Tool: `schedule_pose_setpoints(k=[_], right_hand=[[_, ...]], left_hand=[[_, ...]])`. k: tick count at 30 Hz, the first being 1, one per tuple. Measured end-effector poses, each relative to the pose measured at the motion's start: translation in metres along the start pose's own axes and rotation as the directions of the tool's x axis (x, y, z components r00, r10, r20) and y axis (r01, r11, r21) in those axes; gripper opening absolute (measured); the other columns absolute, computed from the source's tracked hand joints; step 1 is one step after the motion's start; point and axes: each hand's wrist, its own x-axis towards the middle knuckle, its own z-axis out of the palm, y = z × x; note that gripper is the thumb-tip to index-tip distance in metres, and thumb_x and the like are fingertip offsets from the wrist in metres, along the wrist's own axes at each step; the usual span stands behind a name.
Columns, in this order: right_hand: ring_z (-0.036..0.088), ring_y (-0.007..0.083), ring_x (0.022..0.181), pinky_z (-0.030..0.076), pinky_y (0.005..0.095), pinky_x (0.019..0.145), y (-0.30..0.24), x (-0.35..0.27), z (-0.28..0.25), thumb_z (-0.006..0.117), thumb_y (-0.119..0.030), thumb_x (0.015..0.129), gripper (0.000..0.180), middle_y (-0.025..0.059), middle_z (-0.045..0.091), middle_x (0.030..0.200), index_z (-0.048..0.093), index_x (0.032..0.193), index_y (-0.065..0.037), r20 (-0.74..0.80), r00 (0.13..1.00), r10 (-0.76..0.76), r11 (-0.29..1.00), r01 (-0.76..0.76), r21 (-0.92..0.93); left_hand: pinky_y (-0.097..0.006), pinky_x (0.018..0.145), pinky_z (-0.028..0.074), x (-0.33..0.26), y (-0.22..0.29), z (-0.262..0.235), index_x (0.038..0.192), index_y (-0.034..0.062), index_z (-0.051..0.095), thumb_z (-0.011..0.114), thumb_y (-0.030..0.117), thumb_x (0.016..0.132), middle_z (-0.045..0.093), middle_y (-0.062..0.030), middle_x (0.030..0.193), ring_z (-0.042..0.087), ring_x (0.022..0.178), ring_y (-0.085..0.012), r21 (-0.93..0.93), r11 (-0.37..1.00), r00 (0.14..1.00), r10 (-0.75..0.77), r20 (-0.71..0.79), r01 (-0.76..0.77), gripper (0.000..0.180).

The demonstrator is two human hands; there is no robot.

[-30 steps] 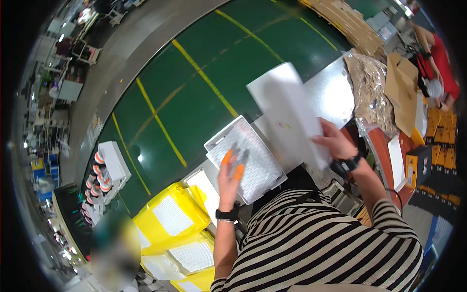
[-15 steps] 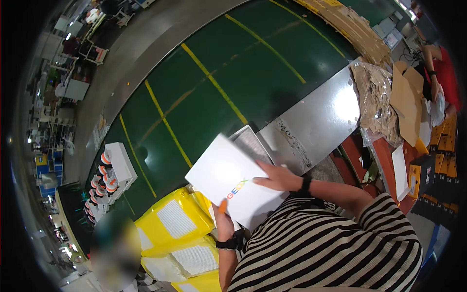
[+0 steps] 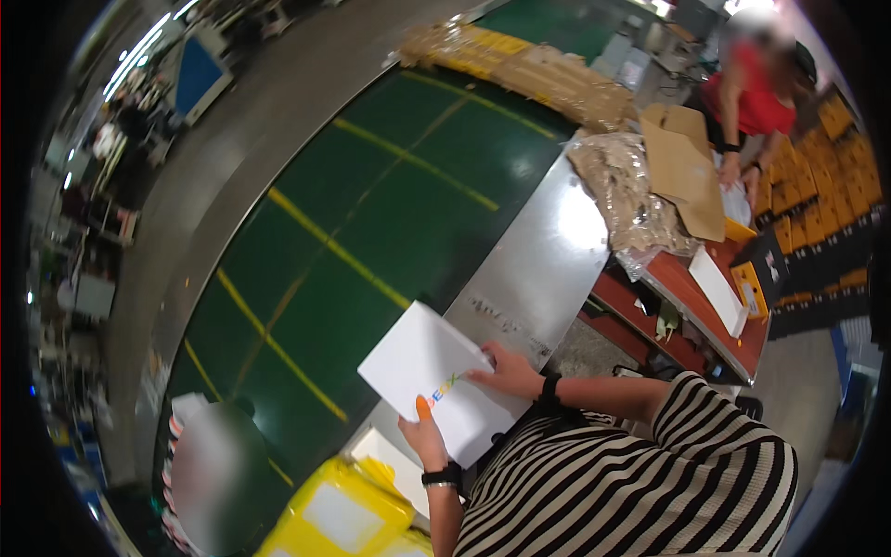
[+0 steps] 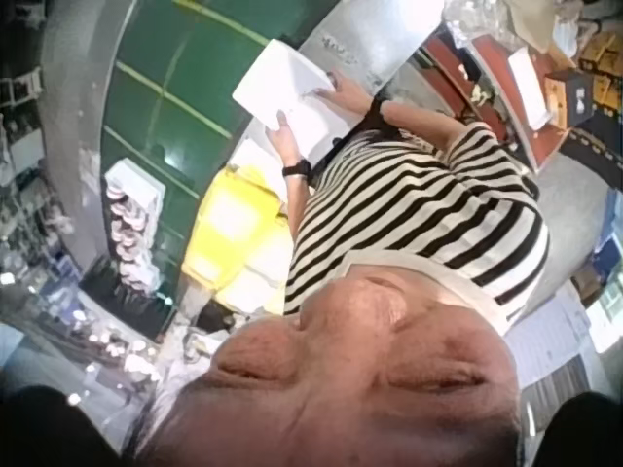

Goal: Packing manufactured shoes into boxes and placing them on a conveyor belt.

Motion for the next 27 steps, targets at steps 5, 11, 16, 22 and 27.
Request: schedule_pose_setpoints(k=[5, 11, 16, 22, 27], right_hand=[[0.059, 0.0314, 0.095, 0.047, 0.0384, 0.083, 0.045, 0.017, 0.018, 0.062, -0.060, 0.083, 0.071, 0.0185, 0.060, 0.105, 0.053, 0.122, -0.002, 0.002, 0.996, -0.086, 0.995, 0.086, -0.049], [0.048, 0.0369, 0.122, 0.039, 0.0428, 0.102, 0.067, 0.041, 0.020, 0.058, -0.059, 0.086, 0.076, 0.0228, 0.048, 0.133, 0.045, 0.137, -0.004, 0.164, 0.984, -0.068, 0.996, 0.077, -0.050], [0.028, 0.0272, 0.140, 0.025, 0.0443, 0.113, 0.061, 0.035, -0.020, 0.074, -0.046, 0.077, 0.093, 0.0131, 0.029, 0.152, 0.027, 0.149, -0.010, 0.614, 0.790, -0.007, 0.710, -0.428, 0.559], [0.054, 0.0284, 0.121, 0.043, 0.0442, 0.101, 0.058, 0.048, -0.139, 0.070, -0.035, 0.080, 0.074, 0.0133, 0.051, 0.138, 0.040, 0.143, -0.010, 0.571, 0.819, -0.047, 0.371, -0.516, 0.772], [0.060, 0.0275, 0.112, 0.046, 0.0469, 0.096, 0.006, 0.102, -0.316, 0.064, -0.046, 0.083, 0.065, 0.0138, 0.061, 0.124, 0.050, 0.133, -0.006, 0.221, 0.956, -0.194, 0.165, -0.190, 0.968]], left_hand=[[-0.036, 0.086, 0.049, 0.005, -0.013, 0.015, 0.121, -0.0133, 0.051, 0.065, 0.024, 0.093, 0.061, -0.0259, 0.113, 0.062, 0.097, -0.0297, 0.327, 0.943, 0.996, 0.078, -0.038, -0.061, 0.049], [-0.037, 0.080, 0.052, 0.015, -0.027, 0.011, 0.121, -0.0124, 0.053, 0.056, 0.039, 0.097, 0.064, -0.0191, 0.111, 0.064, 0.093, -0.0260, 0.046, 0.975, 0.973, -0.219, 0.067, 0.216, 0.057], [-0.041, 0.093, 0.049, 0.034, -0.013, 0.009, 0.132, -0.0055, 0.047, 0.045, 0.065, 0.092, 0.060, -0.0171, 0.126, 0.062, 0.107, -0.0290, -0.092, 0.929, 0.884, -0.306, 0.353, 0.358, 0.081], [-0.034, 0.070, 0.047, -0.010, 0.126, 0.063, 0.140, 0.0048, 0.044, 0.044, 0.050, 0.099, 0.059, -0.0077, 0.096, 0.055, 0.079, -0.0190, -0.100, 0.851, 0.782, -0.420, 0.460, 0.516, 0.061], [-0.027, 0.066, 0.044, -0.022, 0.135, 0.103, 0.134, 0.0077, 0.053, 0.050, 0.039, 0.099, 0.058, -0.0001, 0.094, 0.050, 0.073, -0.0122, -0.137, 0.972, 0.897, -0.115, 0.427, 0.191, 0.047]])
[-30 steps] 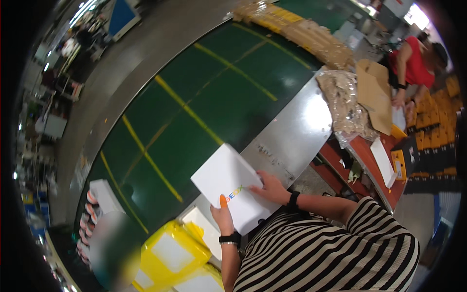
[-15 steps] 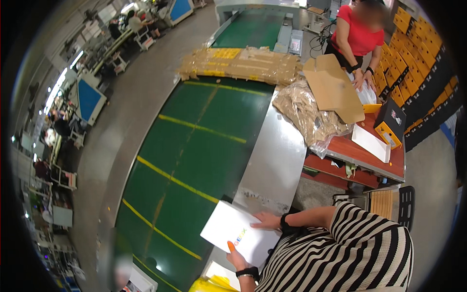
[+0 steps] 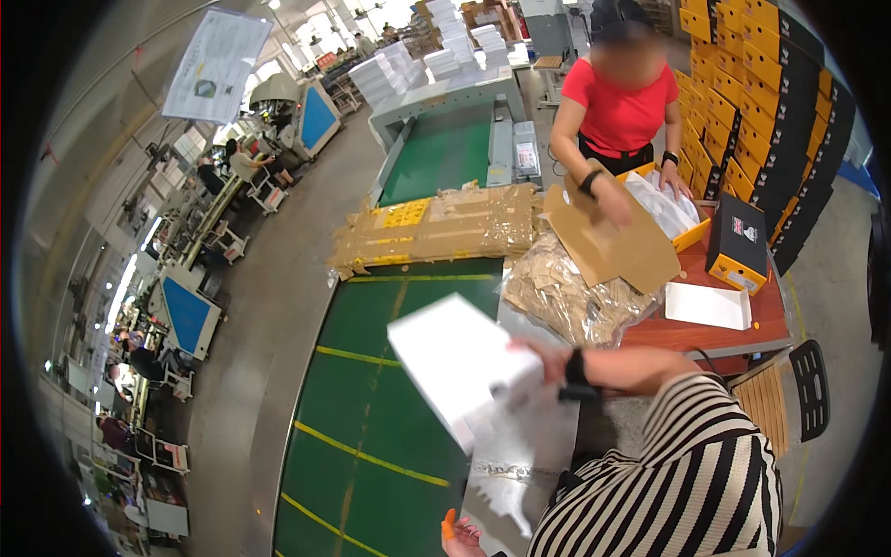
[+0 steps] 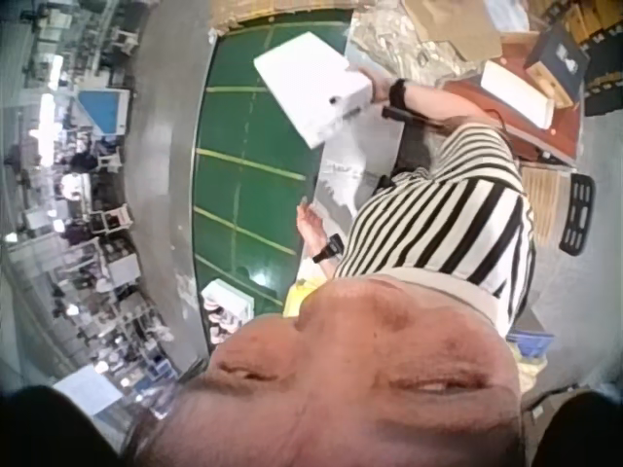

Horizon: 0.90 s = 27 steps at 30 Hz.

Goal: Packing manufactured shoes into boxes and placing them on a conveyor belt.

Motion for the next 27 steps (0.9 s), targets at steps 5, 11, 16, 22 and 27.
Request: schedule_pose_setpoints(k=[5, 11, 16, 22, 27], right_hand=[[0.044, 0.0250, 0.128, 0.035, 0.0412, 0.107, -0.156, 0.100, 0.043, 0.057, -0.053, 0.089, 0.074, 0.0138, 0.047, 0.140, 0.038, 0.141, -0.003, -0.302, 0.613, -0.730, 0.673, 0.565, -0.477], [0.044, 0.0180, 0.127, 0.039, 0.0418, 0.102, 0.018, 0.089, 0.168, 0.058, -0.055, 0.091, 0.070, 0.0071, 0.052, 0.134, 0.040, 0.144, -0.012, 0.538, 0.840, 0.065, 0.757, 0.309, -0.575], [0.055, 0.0264, 0.121, 0.046, 0.0399, 0.096, 0.144, 0.041, 0.175, 0.050, -0.041, 0.100, 0.042, 0.0113, 0.066, 0.093, 0.061, 0.097, -0.001, 0.536, 0.743, 0.401, 0.879, -0.148, -0.454], [0.056, 0.0353, 0.121, 0.050, 0.0440, 0.095, 0.203, 0.049, 0.144, 0.045, -0.026, 0.103, 0.041, 0.0145, 0.065, 0.078, 0.052, 0.069, -0.003, 0.604, 0.579, 0.547, 0.834, -0.312, -0.456], [0.051, 0.0358, 0.125, 0.045, 0.0439, 0.102, 0.269, 0.058, 0.168, 0.036, -0.033, 0.104, 0.040, 0.0201, 0.063, 0.106, 0.053, 0.107, 0.003, 0.405, 0.570, 0.715, 0.683, -0.446, -0.578]], left_hand=[[-0.023, 0.066, 0.045, -0.017, 0.023, 0.052, 0.135, 0.0056, 0.053, 0.058, 0.024, 0.097, 0.060, 0.0016, 0.091, 0.052, 0.077, -0.0078, 0.027, 0.998, 0.994, 0.050, 0.100, -0.053, 0.042], [-0.026, 0.070, 0.049, -0.037, 0.055, 0.068, 0.133, -0.0001, 0.052, 0.055, 0.031, 0.098, 0.067, -0.0063, 0.097, 0.059, 0.076, -0.0125, -0.367, 0.897, 0.906, 0.349, 0.241, -0.248, 0.047], [-0.026, 0.046, 0.041, 0.023, -0.003, 0.027, 0.138, 0.0112, 0.041, 0.061, 0.040, 0.090, 0.062, -0.0080, 0.093, 0.057, 0.062, -0.0142, -0.605, 0.792, 0.776, 0.331, 0.537, 0.080, 0.059], [-0.025, 0.034, 0.042, 0.008, -0.045, 0.005, 0.109, -0.0015, 0.054, 0.061, 0.027, 0.092, 0.059, -0.0246, 0.095, 0.052, 0.043, -0.0177, -0.678, 0.673, 0.735, 0.294, 0.611, 0.295, 0.034], [-0.022, 0.043, 0.045, 0.009, -0.036, -0.054, 0.125, -0.0039, 0.049, 0.068, 0.015, 0.088, 0.064, -0.0240, 0.093, 0.059, 0.051, -0.0146, -0.714, 0.664, 0.659, 0.438, 0.611, 0.221, 0.046]])
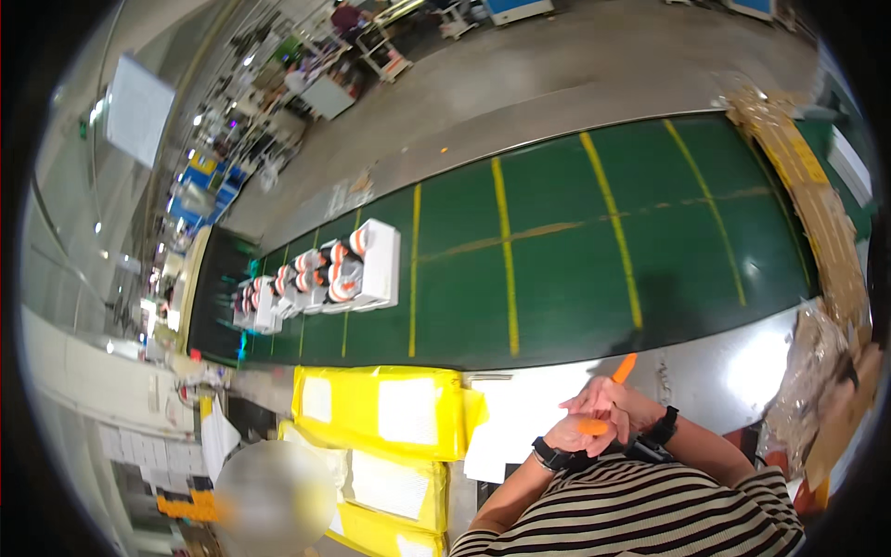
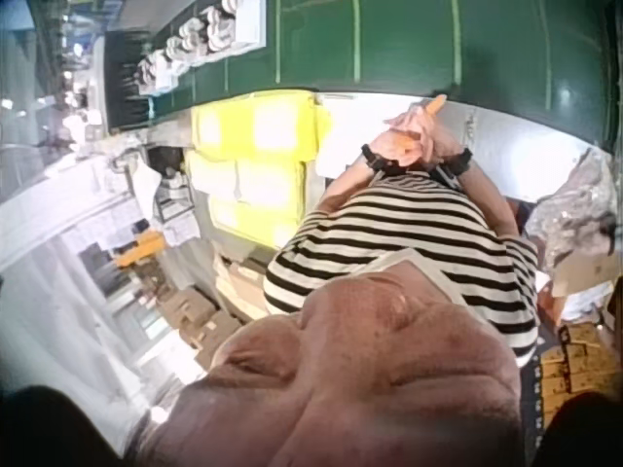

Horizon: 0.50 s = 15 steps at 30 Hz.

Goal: Packing manufactured shoes into boxes and placing them on a conveyor belt.

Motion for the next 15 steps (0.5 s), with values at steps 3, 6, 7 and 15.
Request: schedule_pose_setpoints(k=[3, 6, 7, 15], right_hand=[[0.051, 0.0289, 0.123, 0.041, 0.0394, 0.104, 0.034, 0.031, -0.026, 0.036, -0.044, 0.102, 0.052, 0.0194, 0.056, 0.124, 0.049, 0.124, 0.002, 0.057, 0.996, 0.069, 0.997, -0.067, -0.040], [0.052, 0.0228, 0.118, 0.041, 0.0369, 0.103, 0.042, 0.052, -0.013, 0.039, -0.052, 0.100, 0.062, 0.0145, 0.054, 0.131, 0.046, 0.136, -0.002, -0.240, 0.930, 0.279, 0.952, -0.301, -0.058], [0.054, 0.0224, 0.116, 0.041, 0.0359, 0.103, 0.040, 0.055, -0.020, 0.043, -0.048, 0.099, 0.059, 0.0138, 0.055, 0.129, 0.047, 0.136, -0.002, -0.332, 0.889, 0.314, 0.890, -0.398, -0.222], [0.057, 0.0137, 0.105, 0.045, 0.0276, 0.089, 0.014, 0.096, -0.043, 0.063, -0.025, 0.094, 0.038, 0.0063, 0.063, 0.115, 0.058, 0.123, -0.002, -0.639, 0.745, 0.192, 0.766, -0.520, -0.377]], left_hand=[[-0.021, 0.052, 0.049, -0.015, 0.067, 0.026, 0.143, 0.0084, 0.033, 0.064, 0.022, 0.092, 0.066, -0.0165, 0.101, 0.061, 0.055, -0.0123, 0.548, 0.816, 0.930, 0.032, -0.366, 0.187, 0.062], [-0.024, 0.069, 0.052, -0.072, 0.157, -0.018, 0.147, 0.0061, 0.033, 0.069, 0.014, 0.088, 0.065, -0.0069, 0.107, 0.061, 0.092, -0.0103, 0.713, 0.670, 0.681, 0.425, -0.596, 0.205, 0.069], [-0.024, 0.071, 0.052, -0.098, 0.191, -0.039, 0.144, 0.0064, 0.038, 0.069, 0.015, 0.088, 0.065, -0.0061, 0.108, 0.061, 0.092, -0.0106, 0.729, 0.651, 0.569, 0.525, -0.633, 0.211, 0.065], [-0.049, 0.102, 0.033, -0.266, 0.473, -0.168, 0.134, -0.0066, 0.041, 0.073, 0.020, 0.077, 0.056, -0.0268, 0.120, 0.052, 0.113, -0.0409, 0.290, -0.087, 0.106, 0.993, -0.051, 0.953, 0.071]])
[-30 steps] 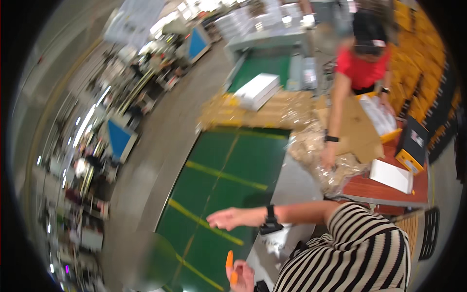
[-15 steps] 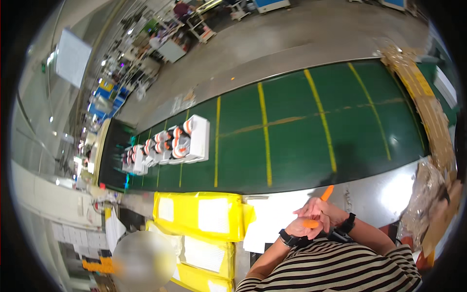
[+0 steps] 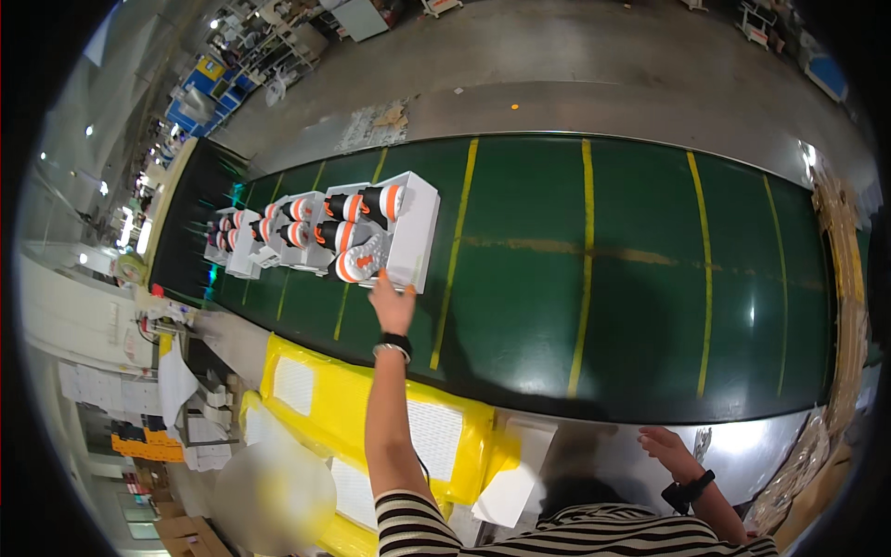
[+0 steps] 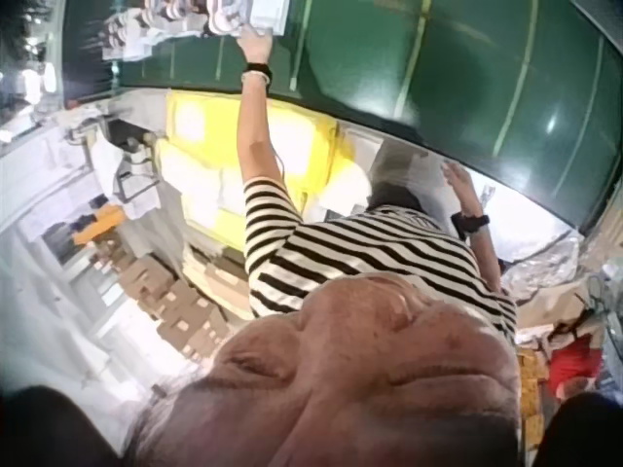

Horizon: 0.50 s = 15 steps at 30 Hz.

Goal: Packing manufactured shoes into boxes and placing them on a conveyor belt.

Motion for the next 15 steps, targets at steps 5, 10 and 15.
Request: schedule_pose_setpoints(k=[5, 10, 15], right_hand=[[0.057, 0.0085, 0.097, 0.046, 0.0245, 0.083, -0.037, 0.042, 0.004, 0.062, -0.021, 0.095, 0.032, 0.0022, 0.065, 0.108, 0.059, 0.121, -0.004, -0.063, 0.998, 0.010, 1.000, -0.011, -0.019], [0.060, 0.0124, 0.099, 0.048, 0.0267, 0.086, -0.117, 0.079, 0.008, 0.058, -0.016, 0.097, 0.029, 0.0049, 0.065, 0.111, 0.056, 0.124, -0.004, -0.009, 0.970, -0.243, 0.957, 0.238, -0.166], [0.048, 0.0327, 0.123, 0.043, 0.0387, 0.100, -0.232, 0.095, 0.044, 0.073, -0.012, 0.081, 0.044, 0.0174, 0.047, 0.136, 0.059, 0.123, -0.011, 0.214, 0.662, -0.718, 0.371, 0.625, -0.687]], left_hand=[[-0.048, 0.092, 0.040, 0.046, 0.018, 0.020, 0.119, 0.0010, 0.053, 0.073, 0.023, 0.073, 0.064, -0.0212, 0.108, 0.056, 0.109, -0.0375, 0.282, 0.957, 0.982, -0.117, 0.149, 0.071, 0.055], [-0.048, 0.067, 0.050, -0.011, 0.081, 0.046, 0.103, 0.0013, 0.048, 0.078, 0.018, 0.073, 0.064, -0.0238, 0.083, 0.063, 0.079, -0.0433, -0.140, 0.973, 0.949, 0.214, 0.232, -0.186, 0.045], [-0.046, 0.070, 0.049, -0.137, 0.163, 0.059, 0.109, 0.0045, 0.053, 0.069, 0.016, 0.078, 0.062, -0.0180, 0.085, 0.062, 0.083, -0.0385, -0.425, 0.845, 0.766, 0.499, 0.405, -0.326, 0.037]])
